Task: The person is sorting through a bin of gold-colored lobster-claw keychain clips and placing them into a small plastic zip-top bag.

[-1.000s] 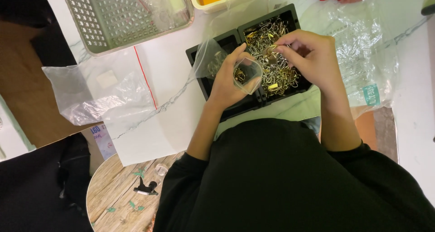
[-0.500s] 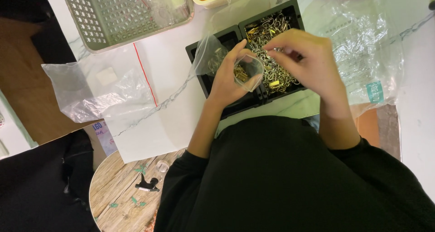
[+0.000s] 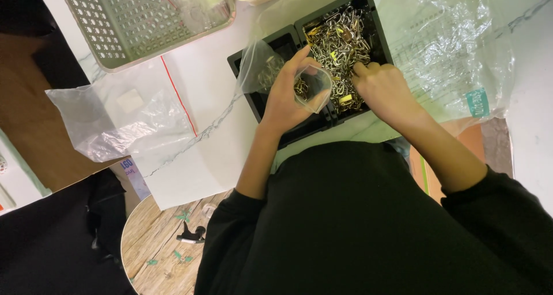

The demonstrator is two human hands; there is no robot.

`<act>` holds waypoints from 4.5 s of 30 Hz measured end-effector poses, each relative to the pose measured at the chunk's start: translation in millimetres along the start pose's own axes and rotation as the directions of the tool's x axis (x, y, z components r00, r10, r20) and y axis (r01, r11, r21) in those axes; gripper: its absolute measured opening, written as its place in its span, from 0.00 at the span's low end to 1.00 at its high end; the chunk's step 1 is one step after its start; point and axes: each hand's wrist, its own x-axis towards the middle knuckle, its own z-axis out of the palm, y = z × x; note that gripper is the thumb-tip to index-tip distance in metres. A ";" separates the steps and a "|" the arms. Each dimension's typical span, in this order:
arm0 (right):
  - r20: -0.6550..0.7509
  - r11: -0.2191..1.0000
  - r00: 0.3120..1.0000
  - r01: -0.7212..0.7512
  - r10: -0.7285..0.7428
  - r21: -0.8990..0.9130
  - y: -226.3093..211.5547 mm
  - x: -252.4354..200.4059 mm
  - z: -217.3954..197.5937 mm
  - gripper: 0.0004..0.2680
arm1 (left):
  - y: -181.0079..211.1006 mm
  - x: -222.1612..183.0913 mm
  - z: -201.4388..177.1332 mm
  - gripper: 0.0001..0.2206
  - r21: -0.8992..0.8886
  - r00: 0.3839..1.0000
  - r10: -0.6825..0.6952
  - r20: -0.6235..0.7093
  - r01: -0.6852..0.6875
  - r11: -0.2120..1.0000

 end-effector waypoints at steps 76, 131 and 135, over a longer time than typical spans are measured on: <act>-0.247 0.601 0.938 0.054 0.243 0.798 29.9 6.2 -96.2 0.03 | 1.3 -2.7 1.9 0.41 0.020 1.000 0.019 0.007 -0.019 1.000; -0.291 0.888 0.956 0.104 0.035 0.448 4.3 29.4 -19.3 0.06 | 6.8 2.4 -2.2 0.39 0.116 0.999 0.034 0.005 -0.034 0.993; -0.295 0.886 0.955 0.122 0.018 0.448 2.0 33.3 -17.6 0.05 | 5.2 2.3 -0.3 0.39 0.125 0.999 0.041 0.003 -0.041 0.991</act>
